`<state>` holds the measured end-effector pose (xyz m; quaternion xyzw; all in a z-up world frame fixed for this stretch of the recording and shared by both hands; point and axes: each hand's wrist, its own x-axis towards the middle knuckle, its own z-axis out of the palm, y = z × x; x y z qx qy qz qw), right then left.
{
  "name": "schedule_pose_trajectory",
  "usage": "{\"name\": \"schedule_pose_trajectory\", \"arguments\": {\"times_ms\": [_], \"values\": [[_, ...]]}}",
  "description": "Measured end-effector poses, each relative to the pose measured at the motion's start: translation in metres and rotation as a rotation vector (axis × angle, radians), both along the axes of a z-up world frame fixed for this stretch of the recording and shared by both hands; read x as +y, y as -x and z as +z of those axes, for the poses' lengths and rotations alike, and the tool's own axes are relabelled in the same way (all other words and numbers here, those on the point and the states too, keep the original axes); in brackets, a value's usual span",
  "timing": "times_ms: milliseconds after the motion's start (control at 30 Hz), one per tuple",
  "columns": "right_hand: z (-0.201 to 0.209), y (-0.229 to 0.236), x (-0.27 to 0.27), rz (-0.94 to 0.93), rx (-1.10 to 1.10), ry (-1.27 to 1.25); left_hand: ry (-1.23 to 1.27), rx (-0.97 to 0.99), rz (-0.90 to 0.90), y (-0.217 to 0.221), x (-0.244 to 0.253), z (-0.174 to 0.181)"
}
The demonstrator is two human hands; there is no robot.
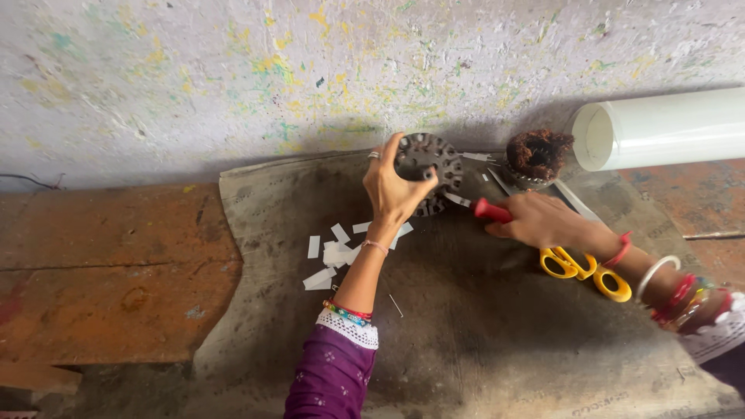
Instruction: The person places a circular metal stator on a workbench and uses red pliers to insert and secure small metal pins into its slots. The person repeatedly adjusts the stator and uses the pliers to manipulate the pins throughout the clip.
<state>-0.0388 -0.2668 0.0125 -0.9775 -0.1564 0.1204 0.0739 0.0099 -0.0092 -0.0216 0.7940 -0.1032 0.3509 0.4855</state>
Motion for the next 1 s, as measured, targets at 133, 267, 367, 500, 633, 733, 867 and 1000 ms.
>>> {"name": "schedule_pose_trajectory", "arguments": {"times_ms": [133,267,367,500,633,733,867,1000], "values": [[-0.011,0.000,0.017,-0.074,-0.230,-0.033,-0.043,0.123,0.166,-0.015,0.005,-0.011],[-0.021,0.007,0.027,-0.083,-0.435,-0.064,-0.097,0.191,0.182,-0.022,0.007,-0.020],[-0.026,0.013,0.029,-0.092,-0.538,-0.014,-0.174,0.222,0.180,-0.025,0.007,-0.024],[-0.023,0.012,0.032,-0.024,-0.681,0.027,-0.229,0.349,0.131,-0.022,0.013,-0.021],[-0.018,0.004,0.025,-0.037,-0.703,-0.034,-0.321,0.296,0.176,-0.022,0.005,-0.016],[-0.023,0.003,0.027,-0.127,-0.688,-0.114,-0.406,0.217,0.214,-0.019,0.003,-0.017],[-0.028,0.010,0.027,-0.056,-0.788,-0.219,-0.389,0.198,0.185,-0.019,0.000,-0.022],[-0.022,0.014,0.029,-0.077,-0.717,-0.247,-0.340,0.211,0.164,-0.019,0.002,-0.022]]}}
